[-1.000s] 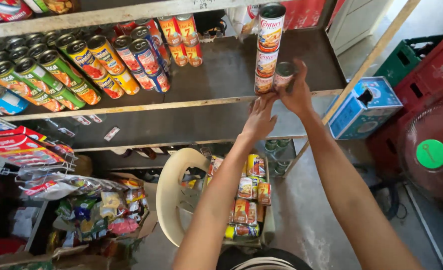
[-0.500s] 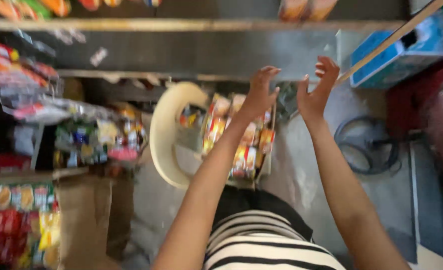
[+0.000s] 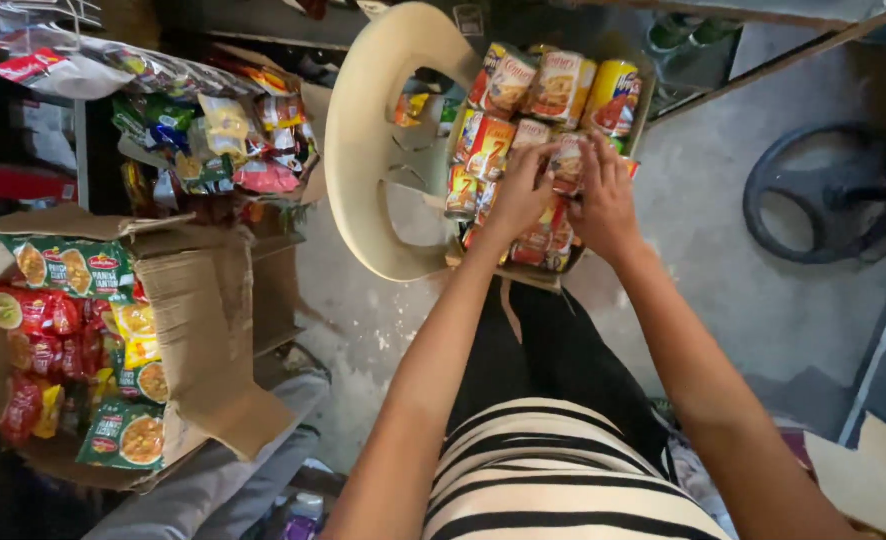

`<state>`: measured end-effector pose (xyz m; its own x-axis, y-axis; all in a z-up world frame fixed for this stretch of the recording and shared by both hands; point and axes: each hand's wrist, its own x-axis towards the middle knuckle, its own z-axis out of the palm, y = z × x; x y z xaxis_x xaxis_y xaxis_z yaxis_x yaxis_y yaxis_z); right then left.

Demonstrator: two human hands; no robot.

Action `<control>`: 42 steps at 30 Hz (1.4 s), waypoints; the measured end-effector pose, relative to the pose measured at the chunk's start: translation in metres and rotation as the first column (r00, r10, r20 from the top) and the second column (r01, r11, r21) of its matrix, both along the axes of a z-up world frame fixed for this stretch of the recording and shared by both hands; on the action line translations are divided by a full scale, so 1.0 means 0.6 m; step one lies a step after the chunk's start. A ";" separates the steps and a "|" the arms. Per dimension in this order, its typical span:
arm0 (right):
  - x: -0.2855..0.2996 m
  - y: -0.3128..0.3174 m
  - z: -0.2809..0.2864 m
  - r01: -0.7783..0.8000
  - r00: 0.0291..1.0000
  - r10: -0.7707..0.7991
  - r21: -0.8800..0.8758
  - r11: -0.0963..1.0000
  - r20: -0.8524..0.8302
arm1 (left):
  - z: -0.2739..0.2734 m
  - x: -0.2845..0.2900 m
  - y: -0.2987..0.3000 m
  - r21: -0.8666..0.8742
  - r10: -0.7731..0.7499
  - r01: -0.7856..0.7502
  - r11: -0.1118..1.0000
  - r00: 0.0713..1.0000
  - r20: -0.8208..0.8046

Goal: Organizing and moving various canned food products from a shelf into a container placed on a chair.

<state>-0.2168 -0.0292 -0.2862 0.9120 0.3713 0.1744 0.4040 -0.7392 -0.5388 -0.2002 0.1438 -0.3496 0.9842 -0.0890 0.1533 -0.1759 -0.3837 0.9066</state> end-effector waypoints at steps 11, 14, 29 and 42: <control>0.019 -0.008 0.007 0.069 0.994 -0.040 0.297 0.952 -0.102 | -0.023 -0.035 0.013 -0.211 -0.051 -0.002 0.977 0.968 -0.245; 0.017 -0.015 0.019 0.023 0.999 0.001 0.491 0.871 -0.048 | -0.093 -0.010 -0.003 -0.353 -0.032 -0.057 0.934 0.970 -0.241; 0.107 -0.113 0.314 0.032 0.998 0.034 0.882 0.470 -0.054 | 0.380 0.150 -0.153 -0.939 -0.553 0.206 0.276 0.833 0.020; 0.411 -0.251 0.479 -0.055 0.878 -0.393 0.872 0.486 0.274 | 0.485 0.263 -0.283 0.434 -0.290 -0.074 0.898 0.643 0.709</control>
<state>0.0298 -0.1801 0.0013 0.6969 -0.3140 0.6448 0.6518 -0.0977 -0.7520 -0.0422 -0.0262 -0.0586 0.5231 -0.4158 0.7440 -0.7756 -0.5941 0.2133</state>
